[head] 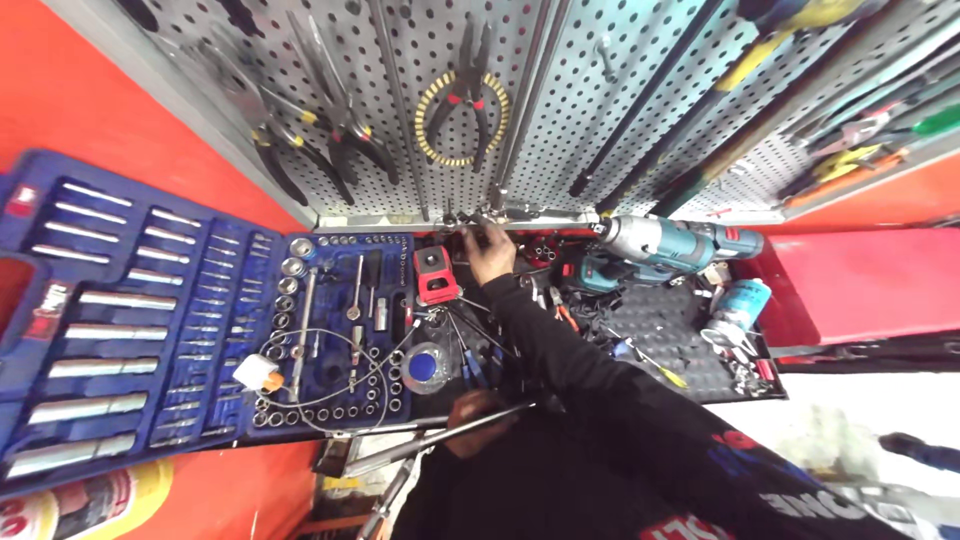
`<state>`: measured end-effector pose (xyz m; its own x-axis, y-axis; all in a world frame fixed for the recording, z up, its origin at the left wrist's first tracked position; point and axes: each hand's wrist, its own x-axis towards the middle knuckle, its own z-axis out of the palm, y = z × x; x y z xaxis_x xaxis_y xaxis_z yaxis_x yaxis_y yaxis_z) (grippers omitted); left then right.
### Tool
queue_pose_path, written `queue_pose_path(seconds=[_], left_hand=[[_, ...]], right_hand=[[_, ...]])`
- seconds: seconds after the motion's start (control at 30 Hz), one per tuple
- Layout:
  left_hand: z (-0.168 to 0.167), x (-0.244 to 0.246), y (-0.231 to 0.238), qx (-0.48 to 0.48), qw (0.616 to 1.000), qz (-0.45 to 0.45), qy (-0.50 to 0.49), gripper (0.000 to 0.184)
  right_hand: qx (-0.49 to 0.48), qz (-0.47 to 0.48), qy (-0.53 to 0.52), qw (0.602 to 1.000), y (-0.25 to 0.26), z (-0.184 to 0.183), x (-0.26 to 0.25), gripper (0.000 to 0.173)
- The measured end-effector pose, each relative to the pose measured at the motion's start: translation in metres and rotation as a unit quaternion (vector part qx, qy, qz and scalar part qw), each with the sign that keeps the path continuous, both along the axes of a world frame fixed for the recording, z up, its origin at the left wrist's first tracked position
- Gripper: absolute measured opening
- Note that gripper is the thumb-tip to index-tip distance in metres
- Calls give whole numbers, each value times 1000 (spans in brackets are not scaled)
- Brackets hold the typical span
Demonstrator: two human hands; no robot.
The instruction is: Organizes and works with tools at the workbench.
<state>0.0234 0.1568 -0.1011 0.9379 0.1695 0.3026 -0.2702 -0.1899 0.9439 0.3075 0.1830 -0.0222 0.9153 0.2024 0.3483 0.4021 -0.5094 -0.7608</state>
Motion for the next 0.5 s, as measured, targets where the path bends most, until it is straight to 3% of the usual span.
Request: queue_pose_path(seconds=[0.13,0.27,0.5], left_hand=[[-2,0,2,11,1000,3,-12,21],[39,4,2,57,997,13,58,22],[28,1,2,37,999,13,14,22]], right_hand=[[-38,9,29,999,11,1,2,34],[-63,19,19,998,17,3,6,29],[-103,12,45,994,18,12,8,29]])
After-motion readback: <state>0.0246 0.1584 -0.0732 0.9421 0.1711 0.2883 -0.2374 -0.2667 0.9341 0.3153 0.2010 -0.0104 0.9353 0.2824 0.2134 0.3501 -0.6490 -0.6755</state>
